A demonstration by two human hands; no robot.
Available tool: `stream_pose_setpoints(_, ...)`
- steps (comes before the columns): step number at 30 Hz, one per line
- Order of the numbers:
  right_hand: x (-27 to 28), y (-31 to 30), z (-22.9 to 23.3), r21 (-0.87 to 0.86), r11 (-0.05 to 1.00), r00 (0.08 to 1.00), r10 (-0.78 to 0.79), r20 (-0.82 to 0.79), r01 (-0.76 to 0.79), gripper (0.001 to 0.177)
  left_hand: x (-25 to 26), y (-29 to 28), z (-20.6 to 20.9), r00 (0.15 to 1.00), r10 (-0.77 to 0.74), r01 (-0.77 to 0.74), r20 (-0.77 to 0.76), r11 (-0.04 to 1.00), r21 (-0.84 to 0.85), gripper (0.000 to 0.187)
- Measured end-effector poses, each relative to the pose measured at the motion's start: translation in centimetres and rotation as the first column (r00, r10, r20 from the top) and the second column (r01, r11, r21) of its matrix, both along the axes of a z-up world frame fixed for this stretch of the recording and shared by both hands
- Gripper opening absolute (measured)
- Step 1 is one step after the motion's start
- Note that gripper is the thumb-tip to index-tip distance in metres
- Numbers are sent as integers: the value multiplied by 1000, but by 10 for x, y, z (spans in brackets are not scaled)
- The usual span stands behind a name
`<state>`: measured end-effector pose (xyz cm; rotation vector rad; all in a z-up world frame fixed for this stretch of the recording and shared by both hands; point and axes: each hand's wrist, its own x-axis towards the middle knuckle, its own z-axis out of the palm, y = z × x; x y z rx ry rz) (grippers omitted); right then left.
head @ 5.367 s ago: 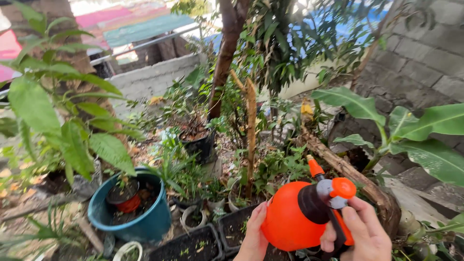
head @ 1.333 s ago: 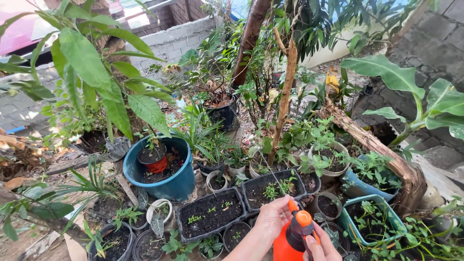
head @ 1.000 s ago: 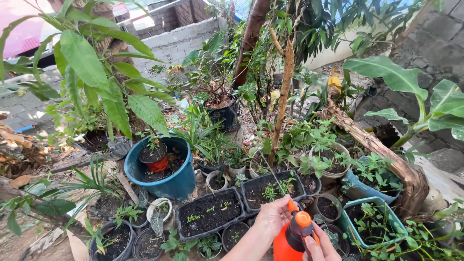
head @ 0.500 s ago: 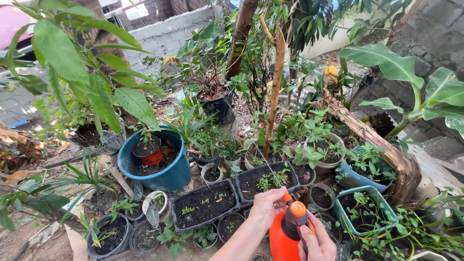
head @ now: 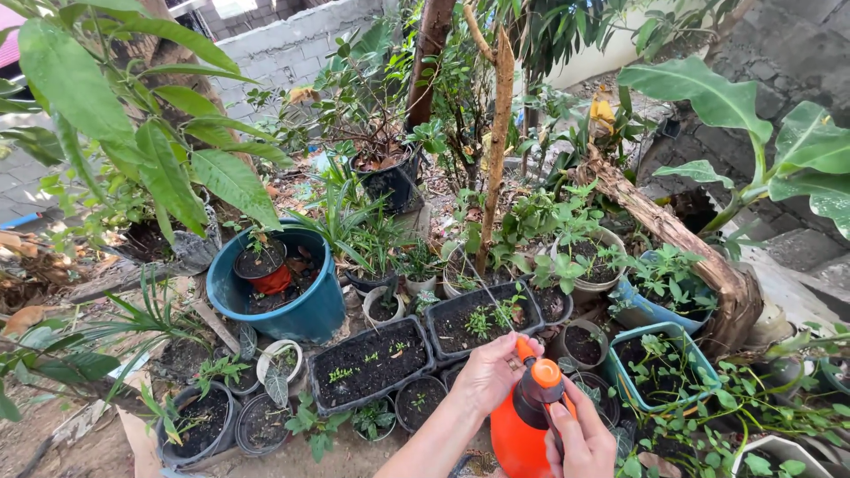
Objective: Watering various potted plants and seedlings using a manual pressure sprayer
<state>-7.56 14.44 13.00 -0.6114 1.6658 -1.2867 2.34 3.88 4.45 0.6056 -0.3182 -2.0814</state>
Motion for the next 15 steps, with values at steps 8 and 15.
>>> stream_pose_setpoints(8, 1, 2, 4, 36, 999, 1000, 20, -4, -20, 47, 1, -7, -2, 955, 43, -99, 293, 979, 179, 22)
stream_pose_setpoints(15, 24, 0, 53, 204, 974, 993, -108, 43, 97, 40, -1, -11, -9, 923, 90, -181, 374, 960, 213, 13)
